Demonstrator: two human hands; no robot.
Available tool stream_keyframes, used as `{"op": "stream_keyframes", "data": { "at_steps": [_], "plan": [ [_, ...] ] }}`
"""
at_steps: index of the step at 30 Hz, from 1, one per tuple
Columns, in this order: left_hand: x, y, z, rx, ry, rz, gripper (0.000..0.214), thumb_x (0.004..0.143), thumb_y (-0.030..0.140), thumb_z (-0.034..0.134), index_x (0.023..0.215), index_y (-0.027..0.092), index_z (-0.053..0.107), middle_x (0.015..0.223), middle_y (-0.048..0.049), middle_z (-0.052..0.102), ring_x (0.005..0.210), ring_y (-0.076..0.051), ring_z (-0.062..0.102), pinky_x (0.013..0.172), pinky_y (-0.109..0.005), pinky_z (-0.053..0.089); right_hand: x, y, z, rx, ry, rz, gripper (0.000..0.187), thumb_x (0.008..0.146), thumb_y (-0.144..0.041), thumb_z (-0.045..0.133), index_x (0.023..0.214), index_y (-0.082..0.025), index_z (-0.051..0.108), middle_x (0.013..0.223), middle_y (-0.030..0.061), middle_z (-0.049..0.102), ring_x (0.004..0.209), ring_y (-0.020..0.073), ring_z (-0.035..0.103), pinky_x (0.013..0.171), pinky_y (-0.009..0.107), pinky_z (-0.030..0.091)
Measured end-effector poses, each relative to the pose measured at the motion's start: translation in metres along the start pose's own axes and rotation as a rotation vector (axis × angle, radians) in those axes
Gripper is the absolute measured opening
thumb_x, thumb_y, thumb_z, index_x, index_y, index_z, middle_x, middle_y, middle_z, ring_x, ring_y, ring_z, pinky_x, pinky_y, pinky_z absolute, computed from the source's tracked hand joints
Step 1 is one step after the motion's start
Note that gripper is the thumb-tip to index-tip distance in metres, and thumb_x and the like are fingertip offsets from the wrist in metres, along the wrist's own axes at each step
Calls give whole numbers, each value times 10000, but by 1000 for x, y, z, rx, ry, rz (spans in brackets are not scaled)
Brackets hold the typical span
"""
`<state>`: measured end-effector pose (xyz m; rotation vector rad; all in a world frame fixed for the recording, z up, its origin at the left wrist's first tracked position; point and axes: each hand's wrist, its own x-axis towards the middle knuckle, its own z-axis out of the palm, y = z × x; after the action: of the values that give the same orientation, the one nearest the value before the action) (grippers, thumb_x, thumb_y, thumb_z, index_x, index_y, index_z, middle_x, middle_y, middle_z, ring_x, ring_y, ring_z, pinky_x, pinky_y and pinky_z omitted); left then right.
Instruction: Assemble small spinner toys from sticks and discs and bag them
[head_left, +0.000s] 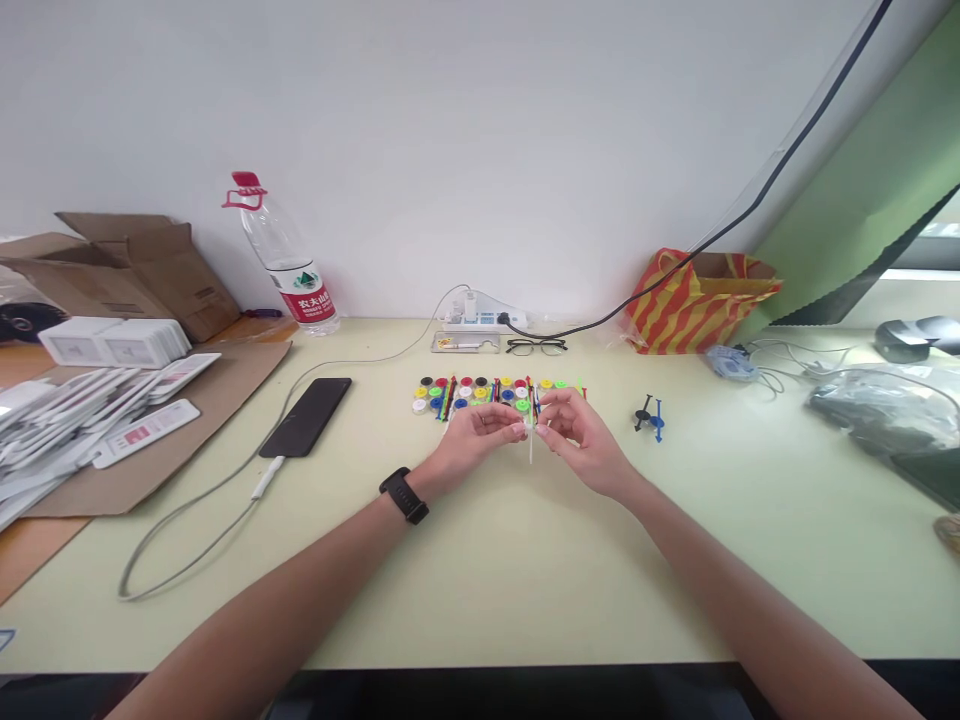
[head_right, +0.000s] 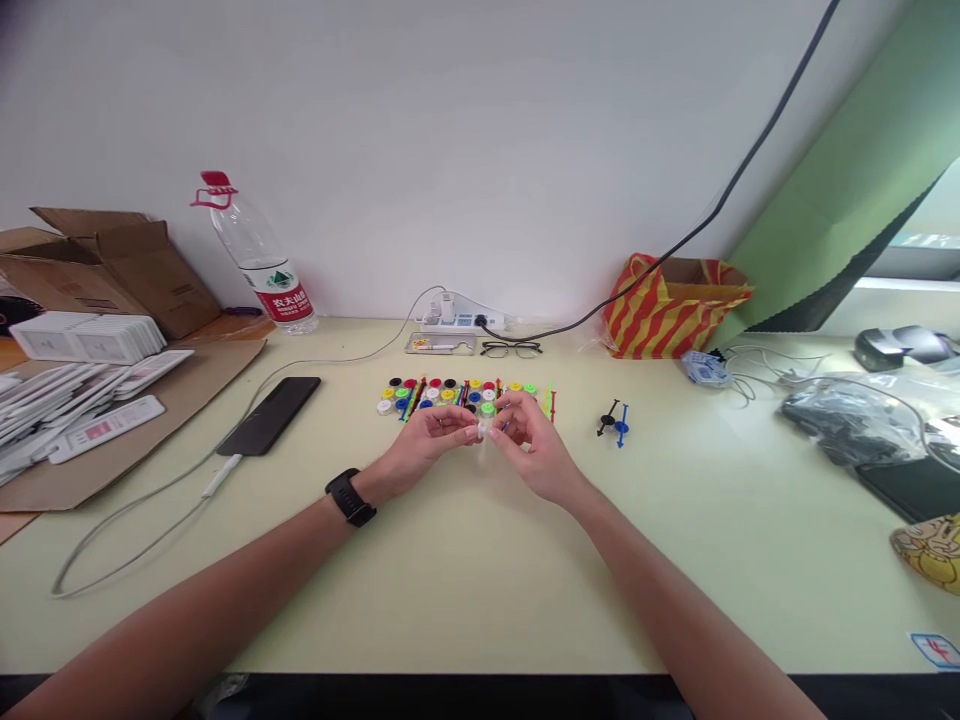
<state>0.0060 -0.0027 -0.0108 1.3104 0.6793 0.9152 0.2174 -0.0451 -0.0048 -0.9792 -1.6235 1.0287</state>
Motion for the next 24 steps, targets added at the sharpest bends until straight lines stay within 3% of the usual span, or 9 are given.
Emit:
{"op": "stream_keyframes", "data": {
  "at_steps": [10, 14, 17, 20, 22, 24],
  "plan": [
    [-1, 2, 0, 15, -38, 0, 306, 796, 349, 865, 994, 146, 752, 960, -73, 761, 901, -192, 714, 911, -367, 549, -1, 0, 1, -27, 18, 22, 349, 954, -440, 650, 1209, -264, 491, 941, 23, 632, 728, 163, 588, 678, 332, 508],
    [0, -1, -1, 9, -14, 9, 315, 807, 357, 857, 1008, 139, 750, 947, -76, 756, 876, -182, 707, 903, -362, 548, -1, 2, -1, -106, 134, -38, 304, 974, -437, 607, 1206, -262, 518, 1099, 68, 647, 741, 167, 603, 677, 348, 526],
    [1, -2, -2, 0, -5, 8, 324, 805, 363, 857, 1015, 140, 750, 958, -80, 758, 880, -184, 709, 906, -365, 550, -3, -2, -1, -223, 220, -105, 400, 975, -434, 597, 1325, -269, 497, 1191, 96, 634, 792, 183, 611, 752, 382, 542],
    [1, -2, -2, -6, 14, 10, 317, 797, 360, 863, 1000, 142, 752, 957, -75, 755, 891, -184, 708, 912, -360, 554, -6, -10, 0, -146, 121, 8, 504, 1009, -464, 522, 1455, -267, 392, 864, 27, 649, 665, 178, 570, 635, 339, 504],
    [2, -2, -2, -9, 37, 16, 315, 789, 356, 870, 988, 143, 752, 951, -71, 753, 893, -183, 707, 915, -358, 558, -7, -15, 0, -7, 12, 133, 442, 1035, -485, 456, 1418, -268, 422, 629, -53, 531, 524, 152, 459, 520, 286, 402],
    [2, -2, -2, -9, 55, 19, 324, 779, 358, 876, 984, 141, 751, 948, -72, 754, 888, -186, 710, 918, -366, 562, -6, -18, -2, 87, -16, 170, 370, 1027, -493, 481, 1321, -268, 494, 555, -85, 432, 498, 134, 387, 504, 265, 339]
  ]
}}
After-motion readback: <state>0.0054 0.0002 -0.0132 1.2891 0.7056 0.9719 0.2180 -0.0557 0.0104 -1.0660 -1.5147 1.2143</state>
